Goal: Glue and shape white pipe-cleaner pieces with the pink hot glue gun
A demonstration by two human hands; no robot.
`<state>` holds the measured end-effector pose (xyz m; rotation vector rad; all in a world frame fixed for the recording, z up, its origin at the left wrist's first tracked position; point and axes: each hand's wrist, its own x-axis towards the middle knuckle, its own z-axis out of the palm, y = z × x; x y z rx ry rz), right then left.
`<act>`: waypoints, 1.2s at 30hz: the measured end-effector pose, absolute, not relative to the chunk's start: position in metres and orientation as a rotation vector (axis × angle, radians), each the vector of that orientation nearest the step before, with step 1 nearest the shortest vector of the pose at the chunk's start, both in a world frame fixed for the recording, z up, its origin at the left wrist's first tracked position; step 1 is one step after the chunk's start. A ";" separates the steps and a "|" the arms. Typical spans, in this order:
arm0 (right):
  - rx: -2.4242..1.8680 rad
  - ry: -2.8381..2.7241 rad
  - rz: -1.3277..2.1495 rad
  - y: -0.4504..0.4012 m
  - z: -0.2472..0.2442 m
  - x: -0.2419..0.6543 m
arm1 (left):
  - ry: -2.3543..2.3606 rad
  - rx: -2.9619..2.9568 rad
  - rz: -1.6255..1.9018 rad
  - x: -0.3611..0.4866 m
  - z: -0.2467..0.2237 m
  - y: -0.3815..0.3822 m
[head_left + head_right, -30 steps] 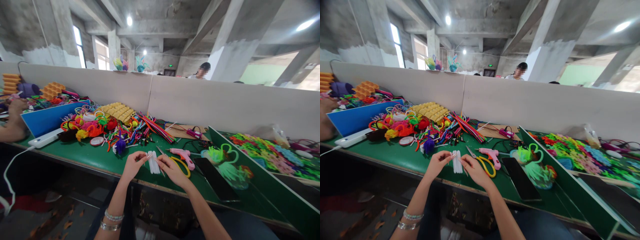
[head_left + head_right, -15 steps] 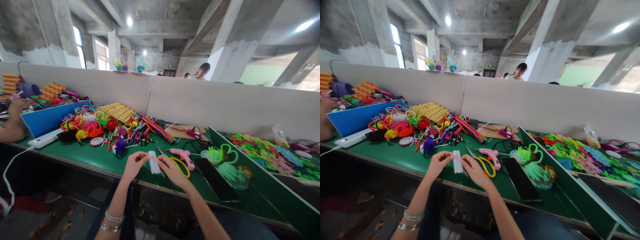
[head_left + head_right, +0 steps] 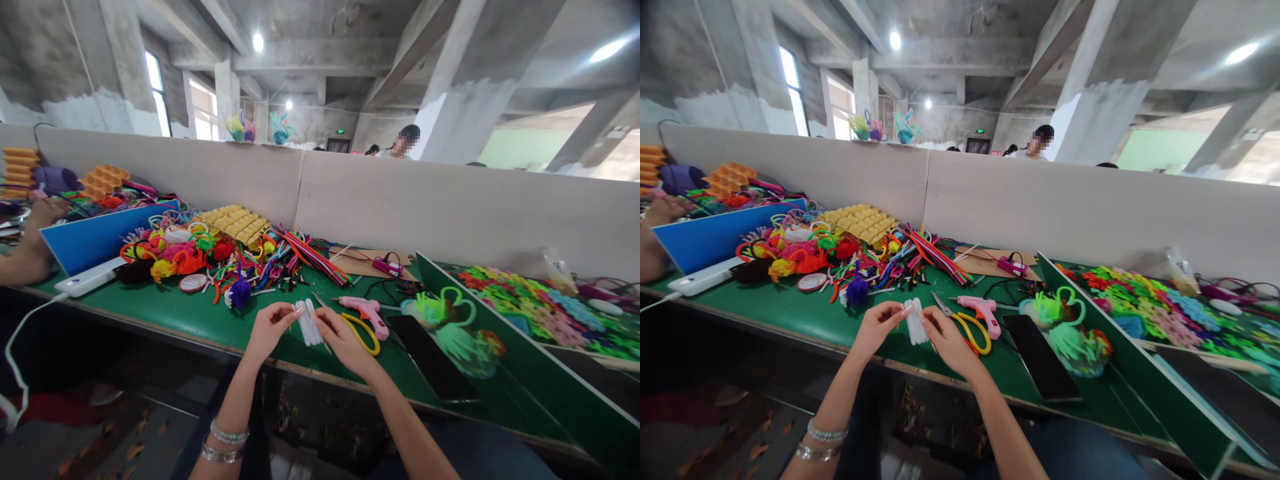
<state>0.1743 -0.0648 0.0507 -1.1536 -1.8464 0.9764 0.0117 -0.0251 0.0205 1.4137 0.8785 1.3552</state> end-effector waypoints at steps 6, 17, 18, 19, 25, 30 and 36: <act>-1.136 -1.829 0.972 -0.065 0.049 0.174 | 0.872 1.394 1.332 0.012 0.020 -0.024; -1.164 -1.850 0.985 -0.066 0.052 0.173 | 0.852 1.363 1.328 0.013 0.021 -0.026; -1.169 -1.859 0.975 -0.066 0.052 0.174 | 0.851 1.362 1.334 0.013 0.021 -0.026; -1.175 -1.869 0.961 -0.066 0.052 0.174 | 0.851 1.359 1.343 0.014 0.021 -0.026; -1.205 -1.879 0.958 -0.065 0.050 0.174 | 0.838 1.372 1.360 0.014 0.020 -0.025; -1.211 -1.874 0.996 -0.064 0.047 0.175 | 0.795 1.357 1.315 0.014 0.018 -0.025; -1.194 -1.924 0.932 -0.065 0.049 0.175 | 0.793 1.362 1.292 0.015 0.015 -0.023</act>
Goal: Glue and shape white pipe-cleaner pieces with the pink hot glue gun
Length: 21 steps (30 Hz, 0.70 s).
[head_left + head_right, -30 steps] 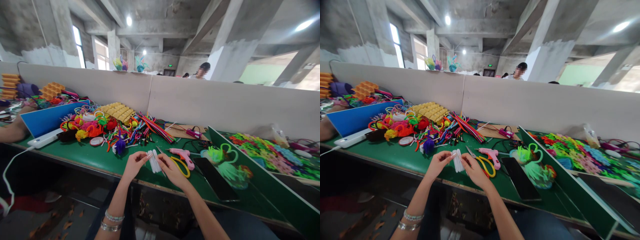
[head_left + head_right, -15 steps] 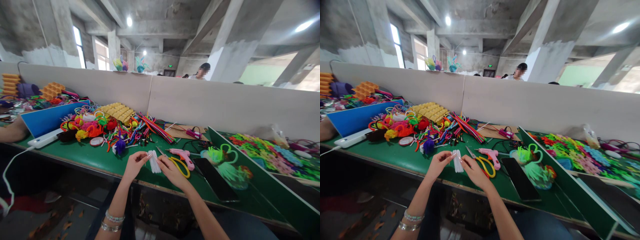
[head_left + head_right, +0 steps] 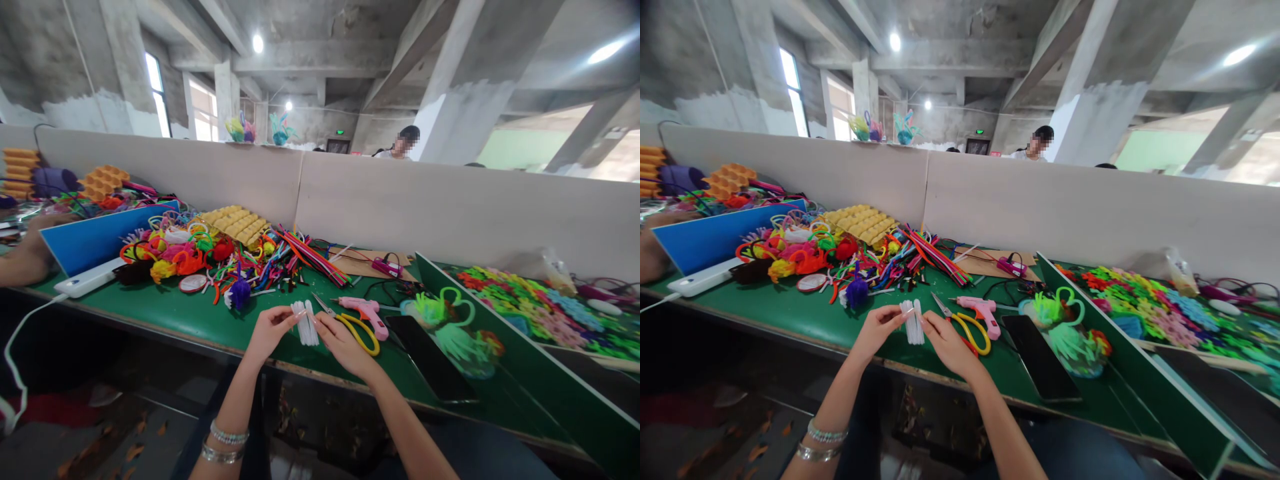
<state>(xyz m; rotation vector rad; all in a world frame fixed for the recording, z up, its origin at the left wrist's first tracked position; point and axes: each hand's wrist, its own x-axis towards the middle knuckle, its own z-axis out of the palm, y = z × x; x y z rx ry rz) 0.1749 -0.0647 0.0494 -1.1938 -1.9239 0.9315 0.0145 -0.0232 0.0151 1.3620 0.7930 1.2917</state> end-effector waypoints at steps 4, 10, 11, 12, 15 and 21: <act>-1.191 -1.985 0.882 -0.064 0.050 0.175 | 0.820 1.441 1.326 0.014 0.015 -0.022; -1.249 -2.089 0.751 -0.061 0.044 0.175 | 0.857 1.504 1.177 0.008 0.011 -0.018; -1.269 -2.108 0.694 -0.060 0.043 0.175 | 0.875 1.522 1.162 0.007 0.010 -0.018; -1.298 -2.122 0.617 -0.059 0.042 0.176 | 0.915 1.550 1.152 0.006 0.010 -0.017; -1.412 -2.122 0.350 -0.057 0.039 0.178 | 1.188 1.704 1.095 0.001 0.011 -0.020; -1.511 -2.129 0.100 -0.059 0.038 0.181 | 1.898 2.094 0.953 -0.010 0.024 -0.034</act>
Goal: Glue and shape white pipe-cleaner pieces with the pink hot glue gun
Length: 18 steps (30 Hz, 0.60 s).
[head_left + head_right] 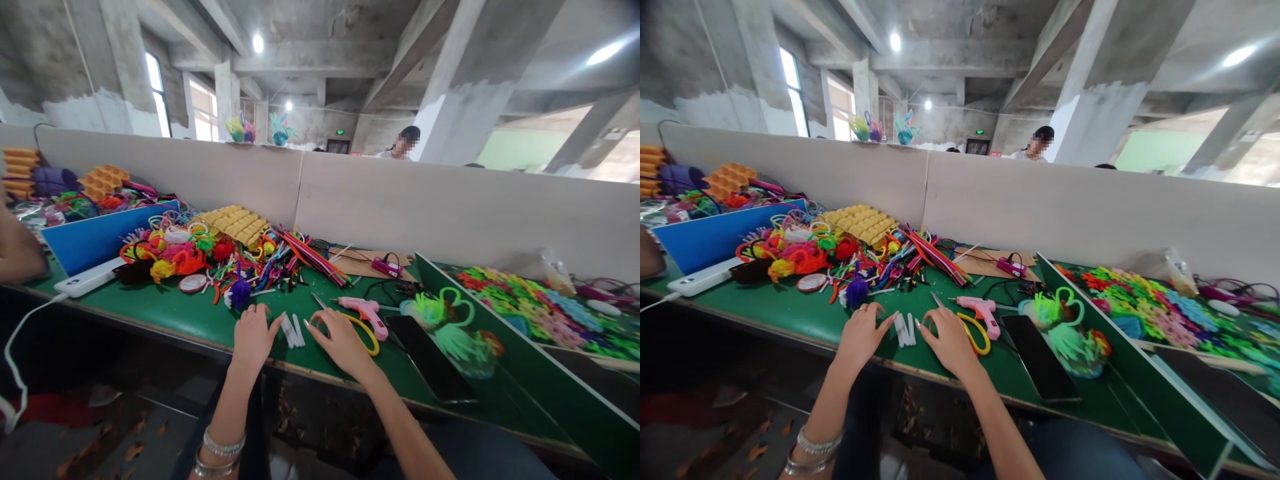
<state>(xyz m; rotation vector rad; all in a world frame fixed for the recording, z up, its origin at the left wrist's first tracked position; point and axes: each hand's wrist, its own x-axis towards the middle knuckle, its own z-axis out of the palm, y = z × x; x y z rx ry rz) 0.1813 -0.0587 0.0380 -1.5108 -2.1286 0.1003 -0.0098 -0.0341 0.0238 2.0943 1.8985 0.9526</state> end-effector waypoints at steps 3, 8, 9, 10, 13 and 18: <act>-1.498 -2.164 0.039 -0.063 0.039 0.178 | 1.592 2.296 1.027 -0.016 0.028 -0.033; -1.511 -2.195 -0.049 -0.068 0.033 0.163 | 1.198 2.329 0.922 -0.019 0.021 -0.027; -1.514 -2.209 -0.058 -0.068 0.031 0.161 | 1.199 2.310 0.909 -0.018 0.020 -0.027; -1.518 -2.217 -0.071 -0.068 0.029 0.159 | 1.205 2.299 0.894 -0.017 0.019 -0.027; -1.513 -2.242 -0.085 -0.066 0.025 0.159 | 1.279 2.329 0.875 -0.015 0.020 -0.030; -1.507 -2.296 -0.070 -0.061 0.024 0.168 | 1.293 2.465 0.853 -0.015 0.021 -0.032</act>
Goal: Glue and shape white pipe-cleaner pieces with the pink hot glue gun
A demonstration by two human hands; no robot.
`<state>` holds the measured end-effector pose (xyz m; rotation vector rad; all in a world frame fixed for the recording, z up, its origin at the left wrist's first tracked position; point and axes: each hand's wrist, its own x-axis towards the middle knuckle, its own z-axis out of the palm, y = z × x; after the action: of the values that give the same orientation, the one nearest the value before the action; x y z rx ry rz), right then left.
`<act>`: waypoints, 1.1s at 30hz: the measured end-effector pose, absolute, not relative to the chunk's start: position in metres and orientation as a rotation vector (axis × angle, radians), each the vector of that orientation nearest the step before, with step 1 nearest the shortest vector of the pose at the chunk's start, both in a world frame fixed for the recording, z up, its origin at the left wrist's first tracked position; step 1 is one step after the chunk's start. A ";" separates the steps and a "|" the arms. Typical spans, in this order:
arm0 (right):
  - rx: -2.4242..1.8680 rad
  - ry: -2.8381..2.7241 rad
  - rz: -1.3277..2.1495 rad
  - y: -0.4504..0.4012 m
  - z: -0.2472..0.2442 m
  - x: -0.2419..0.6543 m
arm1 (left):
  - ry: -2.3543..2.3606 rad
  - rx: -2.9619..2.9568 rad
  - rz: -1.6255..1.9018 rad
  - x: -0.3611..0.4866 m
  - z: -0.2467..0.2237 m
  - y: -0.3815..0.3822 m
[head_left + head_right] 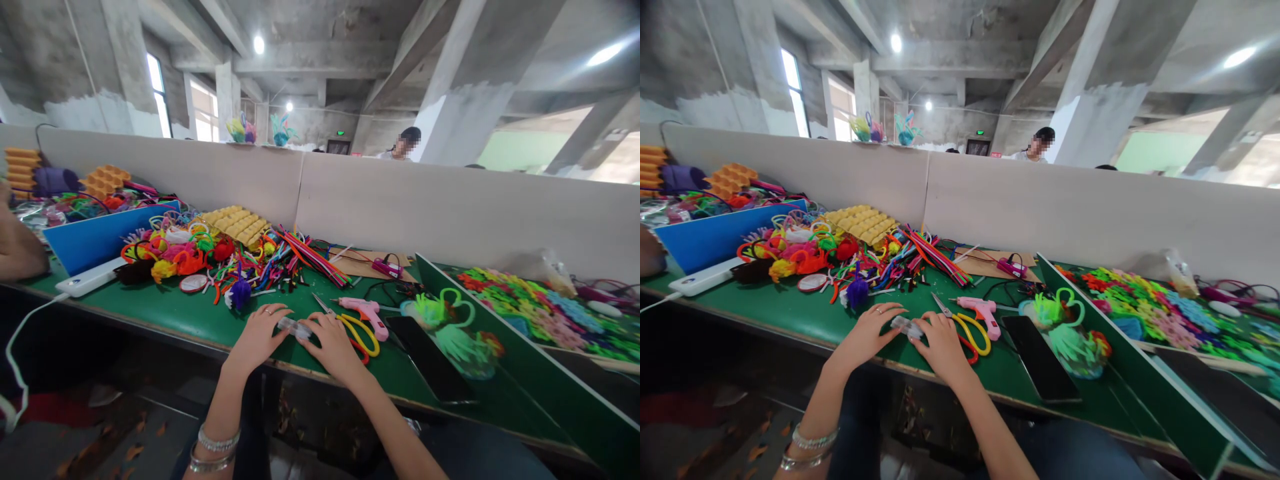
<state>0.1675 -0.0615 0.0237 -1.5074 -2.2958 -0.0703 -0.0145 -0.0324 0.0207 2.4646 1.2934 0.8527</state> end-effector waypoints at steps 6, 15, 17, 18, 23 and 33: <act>-1.539 -2.265 -0.060 -0.057 0.025 0.173 | 1.274 2.524 0.575 -0.006 0.011 -0.034; -1.481 -2.203 0.166 -0.052 0.035 0.191 | 1.340 2.508 0.523 -0.002 0.015 -0.035; -1.472 -2.204 0.182 -0.051 0.035 0.192 | 1.342 2.508 0.530 -0.001 0.014 -0.035; -1.469 -2.210 0.177 -0.050 0.034 0.192 | 1.344 2.508 0.535 -0.001 0.014 -0.035; -1.444 -2.345 0.007 -0.051 0.035 0.190 | 1.353 2.539 0.527 0.000 0.015 -0.039; -1.373 -2.596 -0.376 -0.069 0.042 0.173 | 1.383 2.545 0.511 0.002 0.015 -0.041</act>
<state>0.1733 -0.0688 0.0416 -1.3725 -2.5963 -0.3762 0.0020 -0.0414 0.0148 2.5446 1.3832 0.5110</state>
